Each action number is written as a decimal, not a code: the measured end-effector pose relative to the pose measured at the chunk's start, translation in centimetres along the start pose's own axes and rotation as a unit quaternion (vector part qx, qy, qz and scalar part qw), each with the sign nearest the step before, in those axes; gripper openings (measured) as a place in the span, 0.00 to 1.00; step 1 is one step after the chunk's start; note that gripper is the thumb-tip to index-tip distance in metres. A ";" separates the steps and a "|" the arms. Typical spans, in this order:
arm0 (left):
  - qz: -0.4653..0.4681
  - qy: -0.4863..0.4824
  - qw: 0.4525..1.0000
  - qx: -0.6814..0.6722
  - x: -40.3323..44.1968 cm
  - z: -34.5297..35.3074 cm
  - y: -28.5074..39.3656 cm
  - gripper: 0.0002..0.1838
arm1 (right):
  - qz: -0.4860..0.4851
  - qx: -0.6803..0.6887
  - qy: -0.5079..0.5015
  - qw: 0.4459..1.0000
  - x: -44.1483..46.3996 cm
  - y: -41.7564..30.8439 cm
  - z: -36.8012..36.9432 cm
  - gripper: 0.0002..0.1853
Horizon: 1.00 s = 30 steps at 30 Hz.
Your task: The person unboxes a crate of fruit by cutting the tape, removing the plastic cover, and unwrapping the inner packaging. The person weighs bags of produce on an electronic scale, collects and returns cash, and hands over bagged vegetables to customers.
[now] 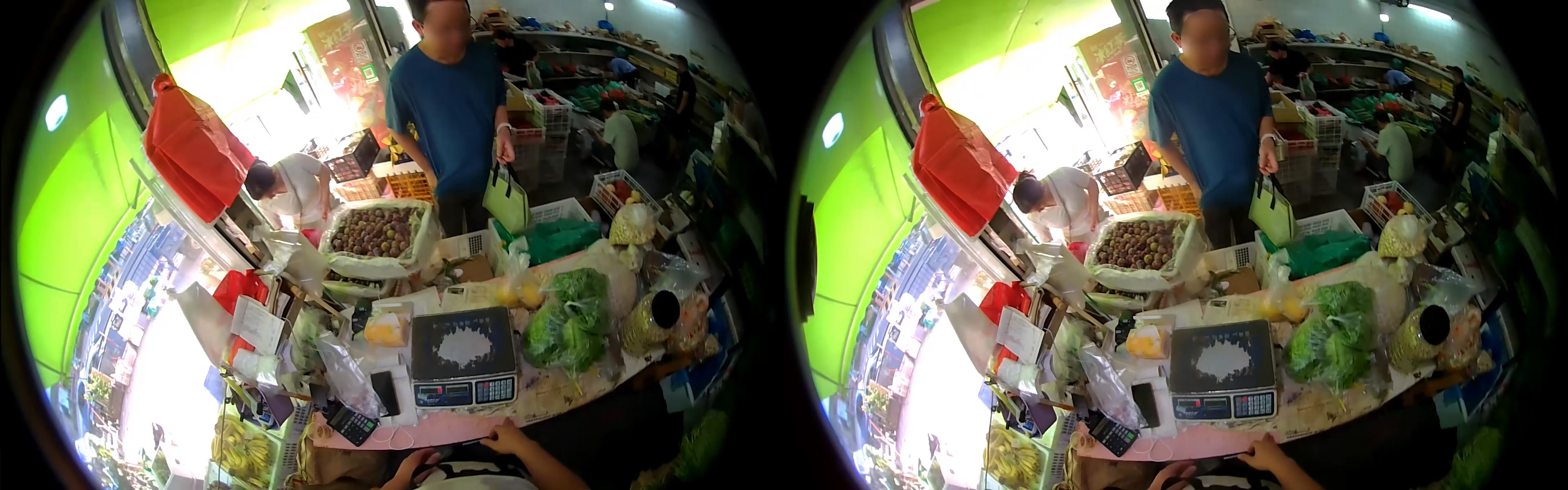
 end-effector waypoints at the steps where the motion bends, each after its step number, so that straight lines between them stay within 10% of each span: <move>1: 0.011 0.034 0.999 0.017 -0.1 0.1 -0.4 0.16 | -0.007 -0.013 -0.001 1.000 -0.2 0.0 0.5 0.31; 4: -0.132 0.065 0.979 0.144 -0.1 -0.7 1.9 0.15 | -0.010 -0.013 -0.040 0.999 -0.4 -0.1 1.5 0.33; 14: -0.066 0.220 0.961 0.153 -0.9 -7.8 -7.0 0.20 | 0.034 0.138 -0.029 0.989 -0.5 0.5 -3.0 0.31; 20: -0.264 -0.050 0.898 0.348 4.7 -8.8 -15.7 0.22 | 0.233 -0.074 0.078 0.966 -3.0 4.1 -7.2 0.29; 30: -0.061 -0.173 0.953 0.241 18.4 -1.1 -0.5 0.21 | 0.374 -0.058 0.063 0.923 -2.9 4.9 -3.5 0.62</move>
Point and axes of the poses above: each hand's wrist, its own x-axis towards the middle knuckle, its own z-axis out of the palm, y = z × x, the point moved 9 cm from there along x, towards the middle knuckle, and after that the axes turned 5 degrees about -z, right-handed, at the moved point
